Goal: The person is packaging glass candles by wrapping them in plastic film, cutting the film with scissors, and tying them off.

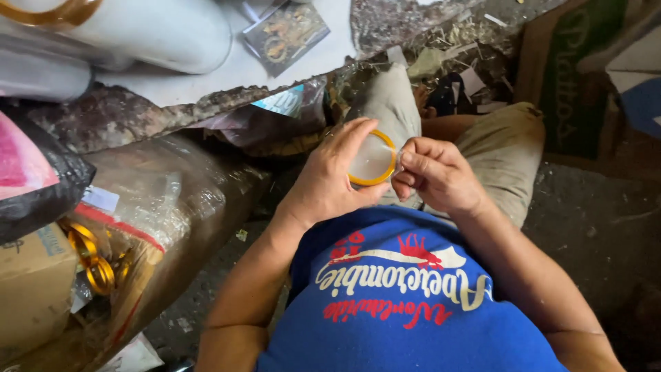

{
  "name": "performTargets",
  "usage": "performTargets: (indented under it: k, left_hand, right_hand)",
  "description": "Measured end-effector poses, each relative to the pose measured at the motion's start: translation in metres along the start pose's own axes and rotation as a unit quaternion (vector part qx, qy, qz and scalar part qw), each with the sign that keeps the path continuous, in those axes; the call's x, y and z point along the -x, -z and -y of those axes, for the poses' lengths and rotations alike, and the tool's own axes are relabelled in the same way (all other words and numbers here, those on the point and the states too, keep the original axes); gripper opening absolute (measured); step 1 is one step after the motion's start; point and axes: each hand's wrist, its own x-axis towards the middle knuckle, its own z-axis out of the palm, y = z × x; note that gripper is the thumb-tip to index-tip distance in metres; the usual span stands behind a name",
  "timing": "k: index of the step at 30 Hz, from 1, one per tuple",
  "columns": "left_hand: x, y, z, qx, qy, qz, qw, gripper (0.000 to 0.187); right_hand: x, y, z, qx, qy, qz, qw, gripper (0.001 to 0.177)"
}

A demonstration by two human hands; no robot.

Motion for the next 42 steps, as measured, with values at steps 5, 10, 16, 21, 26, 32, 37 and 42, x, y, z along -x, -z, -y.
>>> performTargets:
  k: [5, 10, 16, 21, 26, 32, 37, 42]
  left_hand:
    - [0.010, 0.000, 0.015, 0.004, 0.002, -0.032, 0.999, 0.088]
    - [0.012, 0.004, 0.016, 0.062, 0.031, -0.028, 0.997, 0.090]
    - [0.020, -0.003, 0.019, 0.155, 0.084, -0.132, 0.975, 0.099]
    - [0.043, -0.057, 0.022, 0.072, 0.145, -0.266, 0.950, 0.108]
    - [0.025, -0.048, 0.041, 0.076, 0.142, -0.281, 0.946, 0.107]
    - [0.020, -0.041, 0.071, 0.324, 0.129, -0.090, 0.933, 0.105]
    - [0.014, -0.048, 0.083, 0.236, 0.149, -0.083, 0.957, 0.101]
    - [0.001, -0.047, 0.074, 0.244, 0.157, -0.053, 0.956, 0.096]
  right_hand:
    - [-0.003, -0.002, -0.026, -0.041, 0.067, -0.006, 0.997, 0.018]
    - [-0.003, -0.004, -0.033, -0.073, 0.077, 0.005, 0.994, 0.016]
    - [-0.010, 0.001, -0.030, 0.055, 0.098, 0.000, 0.994, 0.017]
    - [-0.014, -0.025, -0.014, 0.160, 0.095, -0.016, 0.982, 0.018]
    - [-0.016, -0.037, 0.000, 0.243, 0.058, -0.055, 0.967, 0.027]
    - [-0.015, 0.013, 0.009, 0.409, 0.051, -0.093, 0.906, 0.033]
    - [-0.023, 0.050, 0.113, 0.571, 0.363, -0.221, 0.702, 0.016]
    - [-0.046, 0.042, 0.245, 0.590, 0.517, -0.233, 0.575, 0.016]
